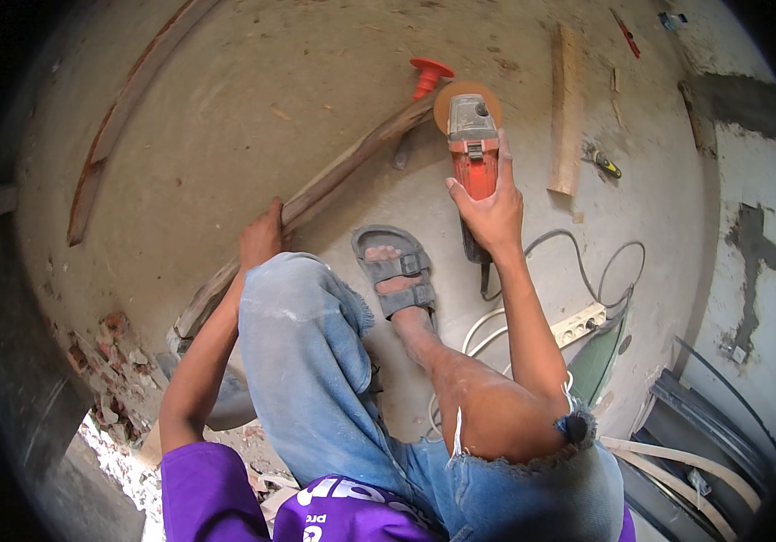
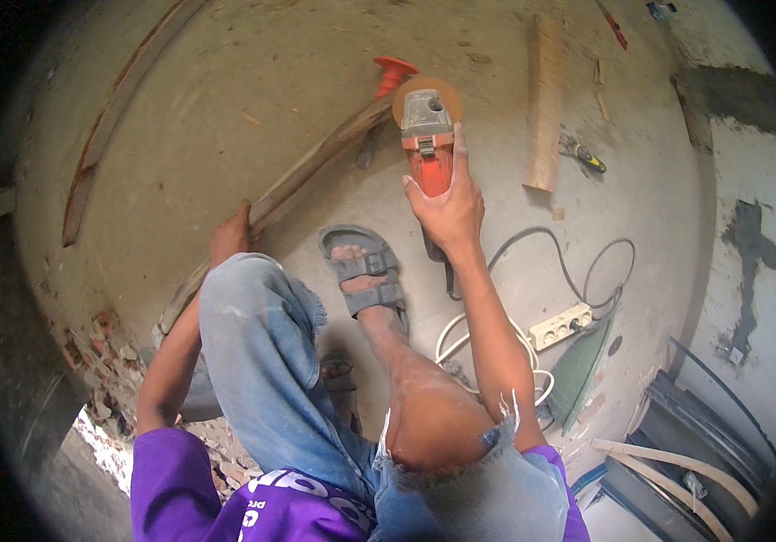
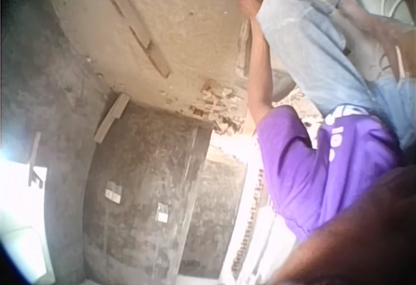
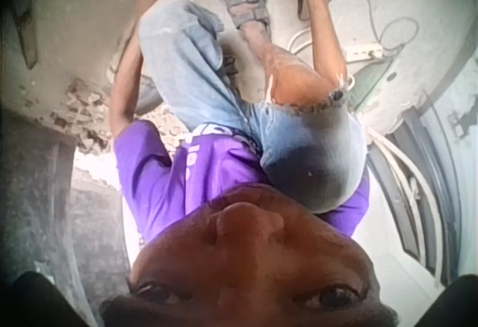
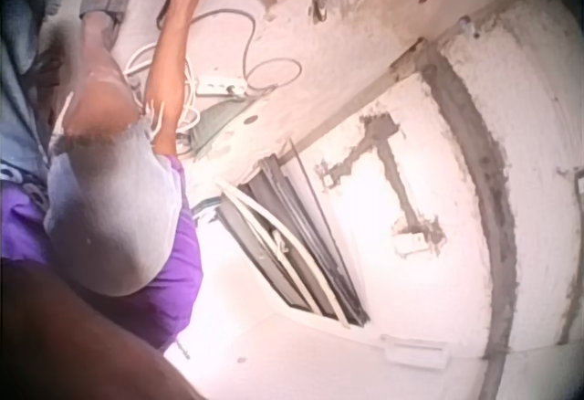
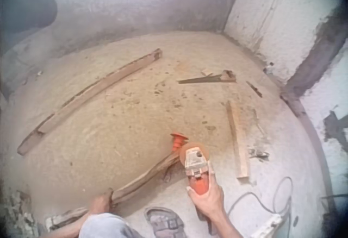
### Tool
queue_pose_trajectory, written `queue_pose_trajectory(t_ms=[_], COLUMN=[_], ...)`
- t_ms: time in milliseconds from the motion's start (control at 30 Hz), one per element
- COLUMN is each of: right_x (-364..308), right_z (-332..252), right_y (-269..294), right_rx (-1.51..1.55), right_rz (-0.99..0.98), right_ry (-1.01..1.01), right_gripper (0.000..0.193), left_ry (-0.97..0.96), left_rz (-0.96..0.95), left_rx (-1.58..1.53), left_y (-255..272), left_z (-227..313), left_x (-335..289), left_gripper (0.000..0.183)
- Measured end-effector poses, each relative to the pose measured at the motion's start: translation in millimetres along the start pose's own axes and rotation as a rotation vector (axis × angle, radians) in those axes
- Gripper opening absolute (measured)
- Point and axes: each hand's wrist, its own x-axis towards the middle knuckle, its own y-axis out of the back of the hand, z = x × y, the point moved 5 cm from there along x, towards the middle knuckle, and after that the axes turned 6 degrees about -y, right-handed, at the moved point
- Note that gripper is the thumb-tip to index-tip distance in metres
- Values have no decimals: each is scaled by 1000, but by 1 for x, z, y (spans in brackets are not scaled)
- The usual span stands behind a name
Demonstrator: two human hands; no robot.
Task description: The person sits on the floor and uses an angle grinder to sharpen the metal blade of a hoe. They hold the tool with one hand and the hoe with the other, grinding the edge and the metal head while sparks fly.
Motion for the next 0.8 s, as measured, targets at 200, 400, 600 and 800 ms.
queue_pose_trajectory(t_ms=[200, 400, 600, 800], right_x=[3, -5, -5, 4], right_z=[8, 1, -1, 4], right_y=[0, -17, -16, -9], right_rx=[0, -9, -27, -7], right_rz=[16, -71, -46, -4], right_ry=[-7, 67, 31, 6], right_gripper=[103, 104, 104, 104], left_ry=[36, 32, 37, 49], left_rz=[-27, -19, -33, -20], left_rx=[73, 82, 68, 61], left_y=[-3, -1, 4, 6], left_z=[5, 5, 11, 13], left_x=[-1, -3, -3, -3], left_gripper=[46, 40, 39, 41])
